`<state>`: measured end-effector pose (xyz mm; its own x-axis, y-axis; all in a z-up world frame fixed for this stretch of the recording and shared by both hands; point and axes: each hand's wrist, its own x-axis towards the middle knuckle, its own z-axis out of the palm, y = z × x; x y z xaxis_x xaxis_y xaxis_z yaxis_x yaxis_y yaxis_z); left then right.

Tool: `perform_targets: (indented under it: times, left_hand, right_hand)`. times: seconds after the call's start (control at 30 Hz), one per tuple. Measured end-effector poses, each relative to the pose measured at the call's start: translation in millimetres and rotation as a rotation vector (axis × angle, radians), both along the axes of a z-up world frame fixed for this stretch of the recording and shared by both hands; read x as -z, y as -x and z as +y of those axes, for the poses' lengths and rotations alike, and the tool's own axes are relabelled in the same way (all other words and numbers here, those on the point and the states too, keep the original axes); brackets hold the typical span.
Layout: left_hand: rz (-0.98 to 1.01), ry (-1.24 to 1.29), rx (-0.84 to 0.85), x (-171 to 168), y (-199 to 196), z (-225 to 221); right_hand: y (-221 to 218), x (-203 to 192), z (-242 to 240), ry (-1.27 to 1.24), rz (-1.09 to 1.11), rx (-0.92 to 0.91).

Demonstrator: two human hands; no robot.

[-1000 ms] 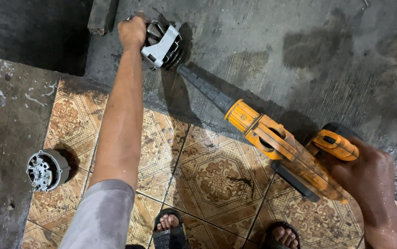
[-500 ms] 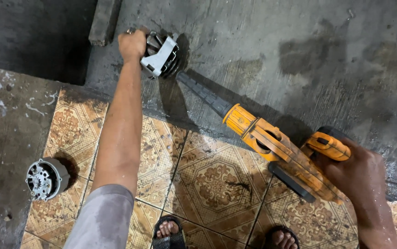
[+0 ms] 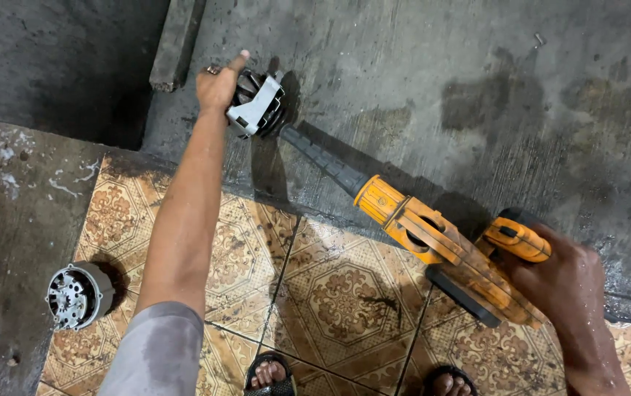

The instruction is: Using a handheld electric blower to dry water off disassembled alternator components on a workshop floor.

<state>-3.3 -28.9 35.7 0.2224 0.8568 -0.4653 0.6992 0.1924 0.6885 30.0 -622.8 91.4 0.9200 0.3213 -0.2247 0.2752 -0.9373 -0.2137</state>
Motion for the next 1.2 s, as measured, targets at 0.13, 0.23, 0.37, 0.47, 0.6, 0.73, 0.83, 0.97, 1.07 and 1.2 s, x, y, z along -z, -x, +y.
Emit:
perform_targets:
  times: [0.13, 0.23, 0.37, 0.47, 0.6, 0.73, 0.83, 0.97, 1.07, 1.2]
  left_hand:
    - [0.085, 0.078, 0.113, -40.0, 2.8, -24.1]
    - [-0.057, 0.088, 0.041, -27.2, 5.0, -17.9]
    - [-0.102, 0.041, 0.226, -25.0, 9.2, -17.8]
    - [-0.166, -0.024, 0.463, -18.9, 12.1, -15.5]
    - [-0.185, -0.194, 0.801, -2.5, 21.9, -10.3]
    - [-0.02, -0.084, 0.951, -52.1, 39.9, -42.7]
    - [0.026, -0.073, 1.017, -56.2, 66.1, -42.9]
    - [0.068, -0.423, 1.182, -50.0, 80.7, -24.9]
    - [0.157, -0.29, 1.15, -57.8, 80.9, -42.9]
    - [0.064, -0.324, 0.89, -26.4, 81.1, -57.2]
  right_hand:
    - [4.7, -6.2, -2.2, -0.092, -0.02, -0.021]
    - [6.8, -8.0, -5.1, -0.091, 0.025, 0.037]
    - [9.9, -12.7, -7.8, -0.087, 0.059, 0.075]
    - [13.3, -21.7, -7.7, -0.075, 0.098, 0.097]
    - [24.7, -33.8, -10.7, -0.064, 0.117, 0.1]
    - [29.8, -21.9, -39.2, -0.062, 0.112, 0.095]
    - [30.9, -10.7, -58.4, -0.076, 0.138, 0.154]
    - [32.5, -8.5, -65.5, -0.014, 0.093, 0.088]
    - [34.3, -9.2, -65.1, 0.007, 0.102, 0.06]
    - [37.8, -4.8, -62.4, -0.03, 0.088, 0.068]
